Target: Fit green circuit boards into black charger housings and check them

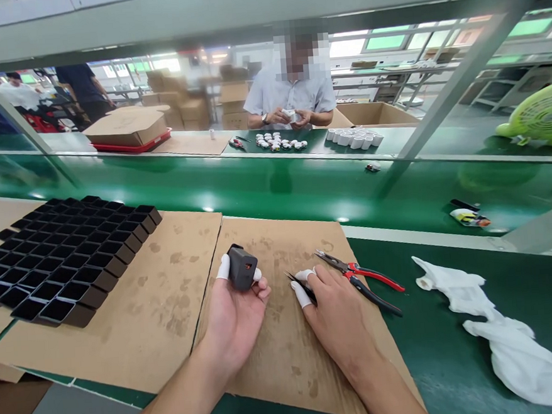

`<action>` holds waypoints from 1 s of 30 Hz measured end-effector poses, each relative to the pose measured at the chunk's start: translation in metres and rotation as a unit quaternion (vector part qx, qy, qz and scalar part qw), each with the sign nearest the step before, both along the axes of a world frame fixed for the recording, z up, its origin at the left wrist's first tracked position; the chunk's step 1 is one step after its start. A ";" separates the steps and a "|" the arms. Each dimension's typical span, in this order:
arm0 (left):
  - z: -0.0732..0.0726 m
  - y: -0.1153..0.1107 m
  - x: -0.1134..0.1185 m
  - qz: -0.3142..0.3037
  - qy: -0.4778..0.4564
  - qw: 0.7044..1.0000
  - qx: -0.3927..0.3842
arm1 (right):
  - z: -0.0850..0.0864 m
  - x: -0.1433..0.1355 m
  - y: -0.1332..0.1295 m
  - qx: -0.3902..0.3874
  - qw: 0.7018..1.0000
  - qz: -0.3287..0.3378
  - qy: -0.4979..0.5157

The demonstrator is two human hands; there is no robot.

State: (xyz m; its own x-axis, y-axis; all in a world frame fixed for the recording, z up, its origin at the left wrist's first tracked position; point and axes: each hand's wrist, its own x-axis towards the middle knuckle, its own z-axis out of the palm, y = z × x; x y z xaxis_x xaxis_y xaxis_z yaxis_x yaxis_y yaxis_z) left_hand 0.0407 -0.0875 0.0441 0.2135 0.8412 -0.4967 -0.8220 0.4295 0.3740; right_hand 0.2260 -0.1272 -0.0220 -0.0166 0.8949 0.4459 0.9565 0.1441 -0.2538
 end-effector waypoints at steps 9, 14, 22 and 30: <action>-0.018 -0.014 0.006 0.032 0.306 0.932 0.194 | 0.027 -0.011 -0.009 0.065 0.986 0.027 0.153; -0.022 -0.021 0.005 0.007 0.416 0.859 0.297 | 0.028 -0.021 -0.014 0.019 0.959 0.092 0.267; -0.040 -0.009 -0.016 -0.139 0.578 0.709 0.379 | 0.024 -0.031 -0.012 -0.072 0.927 0.103 0.352; -0.046 0.009 -0.030 -0.171 0.609 0.638 0.439 | 0.017 -0.025 -0.012 0.105 0.966 0.166 0.169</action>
State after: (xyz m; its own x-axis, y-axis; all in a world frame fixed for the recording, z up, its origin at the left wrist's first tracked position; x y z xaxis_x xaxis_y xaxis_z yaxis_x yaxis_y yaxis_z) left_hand 0.0110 -0.0780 -0.0020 0.3645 0.9171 0.1612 0.3929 -0.3084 0.8663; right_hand 0.2014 -0.1392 -0.0052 -0.1091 0.7541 0.6476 0.7158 0.5117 -0.4752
